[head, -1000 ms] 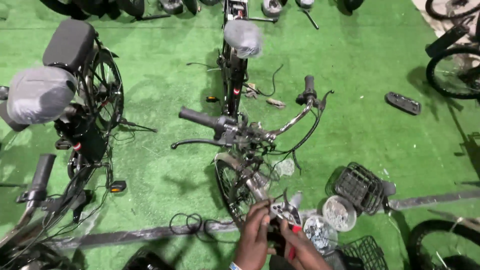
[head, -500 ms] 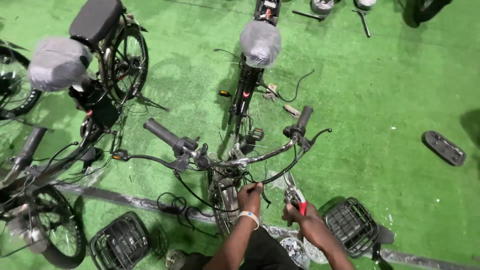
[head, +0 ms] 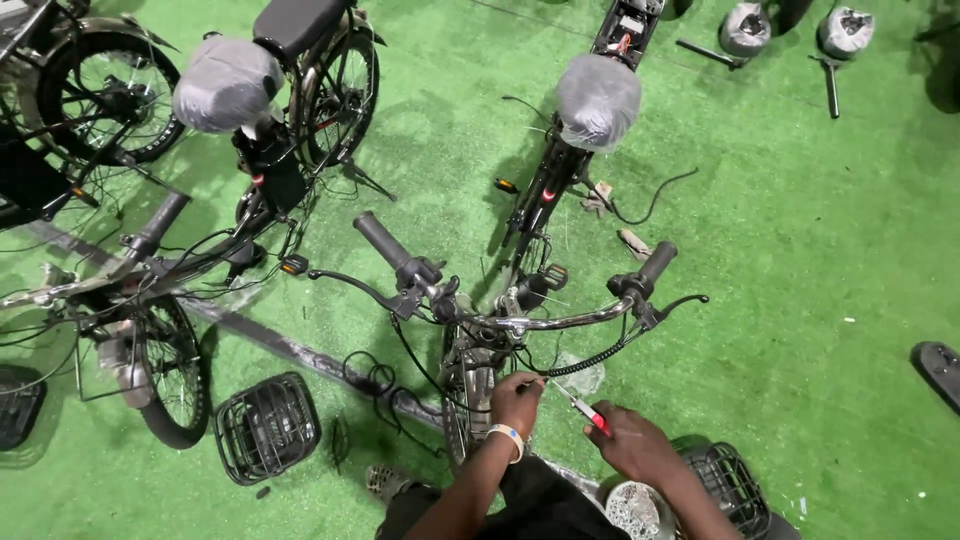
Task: The person uses pliers to cut a black cable and then wraps the cable around the handlebars of a bicycle. They secure the cable in place using a zip tie and trim the excess with the pliers.
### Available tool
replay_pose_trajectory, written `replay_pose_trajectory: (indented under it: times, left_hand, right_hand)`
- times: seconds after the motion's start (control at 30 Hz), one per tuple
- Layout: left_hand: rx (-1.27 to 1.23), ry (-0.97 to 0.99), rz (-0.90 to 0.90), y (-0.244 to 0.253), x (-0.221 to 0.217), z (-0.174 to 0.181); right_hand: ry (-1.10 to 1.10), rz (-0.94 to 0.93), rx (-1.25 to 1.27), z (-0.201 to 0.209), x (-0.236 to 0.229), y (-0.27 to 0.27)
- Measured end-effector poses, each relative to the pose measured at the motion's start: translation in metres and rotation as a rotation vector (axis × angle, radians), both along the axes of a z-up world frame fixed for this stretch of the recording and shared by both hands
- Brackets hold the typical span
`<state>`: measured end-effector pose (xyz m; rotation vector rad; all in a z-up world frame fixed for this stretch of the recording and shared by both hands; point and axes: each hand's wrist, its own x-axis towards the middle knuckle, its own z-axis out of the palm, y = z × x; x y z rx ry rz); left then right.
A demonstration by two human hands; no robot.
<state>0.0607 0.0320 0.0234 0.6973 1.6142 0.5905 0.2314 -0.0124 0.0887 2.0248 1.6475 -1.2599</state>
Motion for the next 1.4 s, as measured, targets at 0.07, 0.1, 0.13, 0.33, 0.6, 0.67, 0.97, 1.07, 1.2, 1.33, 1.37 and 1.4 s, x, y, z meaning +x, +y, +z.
replay_pose_trajectory:
  times: [0.07,0.1,0.13,0.33,0.6,0.67,0.97,1.07,1.2,1.33,1.37,1.4]
  left_hand:
    - [0.051,0.007,-0.079,0.001,-0.006,-0.005]
    - [0.097,0.015,-0.163,0.001,-0.009,-0.008]
    - [0.097,0.016,-0.156,0.002,-0.011,-0.010]
    - [0.105,0.064,-0.325,-0.001,-0.016,0.003]
    - [0.010,0.034,-0.311,-0.005,-0.018,0.015]
    - [-0.007,0.026,-0.299,-0.005,-0.017,0.017]
    - [0.012,0.076,-0.277,-0.005,-0.012,0.010]
    - [0.050,0.095,-0.233,-0.005,-0.006,0.006]
    - [0.025,0.145,-0.172,-0.005,0.000,-0.003]
    - [0.019,0.145,-0.146,-0.005,0.003,-0.004]
    - [-0.005,0.089,-0.092,-0.005,0.004,-0.003]
    - [-0.030,0.032,-0.038,-0.007,0.005,-0.002]
  right_hand:
    - [-0.004,0.021,-0.007,-0.003,-0.001,0.005]
    - [-0.009,0.037,-0.020,-0.005,-0.001,0.007]
    - [-0.008,0.045,-0.019,-0.009,-0.001,0.009]
    - [-0.052,0.160,-0.035,-0.006,-0.005,0.024]
    - [-0.067,0.207,-0.059,0.005,-0.005,0.043]
    - [-0.070,0.226,-0.068,0.008,-0.006,0.045]
    - [-0.040,0.321,-0.041,-0.001,0.001,0.047]
    - [-0.040,0.354,-0.044,-0.010,0.005,0.045]
    - [-0.006,0.307,-0.011,-0.017,0.008,0.040]
    - [0.025,0.314,0.070,-0.037,0.013,0.034]
    - [0.031,0.294,0.053,-0.038,0.013,0.033]
    - [0.036,0.274,0.034,-0.039,0.014,0.031]
